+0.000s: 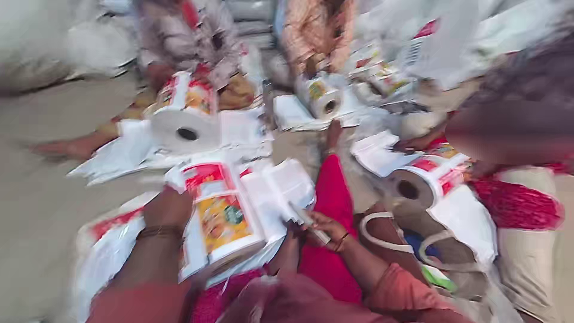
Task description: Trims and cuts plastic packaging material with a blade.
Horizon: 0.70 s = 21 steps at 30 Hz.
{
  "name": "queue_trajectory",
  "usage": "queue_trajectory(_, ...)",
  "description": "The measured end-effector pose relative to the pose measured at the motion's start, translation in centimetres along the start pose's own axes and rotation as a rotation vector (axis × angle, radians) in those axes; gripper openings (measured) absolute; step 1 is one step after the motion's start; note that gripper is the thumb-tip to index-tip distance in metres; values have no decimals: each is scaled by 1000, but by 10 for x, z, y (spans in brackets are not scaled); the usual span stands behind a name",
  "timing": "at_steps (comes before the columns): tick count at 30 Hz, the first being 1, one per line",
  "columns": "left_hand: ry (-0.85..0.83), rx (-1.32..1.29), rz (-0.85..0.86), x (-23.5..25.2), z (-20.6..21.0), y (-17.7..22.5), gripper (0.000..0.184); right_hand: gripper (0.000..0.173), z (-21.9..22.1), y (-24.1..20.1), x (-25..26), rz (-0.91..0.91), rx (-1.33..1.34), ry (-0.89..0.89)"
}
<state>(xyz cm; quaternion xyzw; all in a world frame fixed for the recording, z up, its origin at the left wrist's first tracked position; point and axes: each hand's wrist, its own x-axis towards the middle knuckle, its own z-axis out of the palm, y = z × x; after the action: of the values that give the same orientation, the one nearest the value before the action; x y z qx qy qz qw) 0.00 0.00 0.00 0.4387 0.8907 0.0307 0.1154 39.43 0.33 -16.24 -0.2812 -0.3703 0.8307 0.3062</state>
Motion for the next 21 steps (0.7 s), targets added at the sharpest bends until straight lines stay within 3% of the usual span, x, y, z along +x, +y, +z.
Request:
queue_trajectory(8,-6,-193,-15,28,2,-35,48,74,-10,3,6,-2,-8,-72)
queue_trajectory(15,97,-335,-124,20,-13,-78,48,68,-10,4,7,-12,14,-122)
queue_trajectory(19,-45,-172,-83,-4,-8,-81,72,69,-8,5,9,-22,-5,-118)
queue_trajectory(21,-40,-133,-32,-13,-6,-97,82,70,-8,5,8,-17,-12,-107)
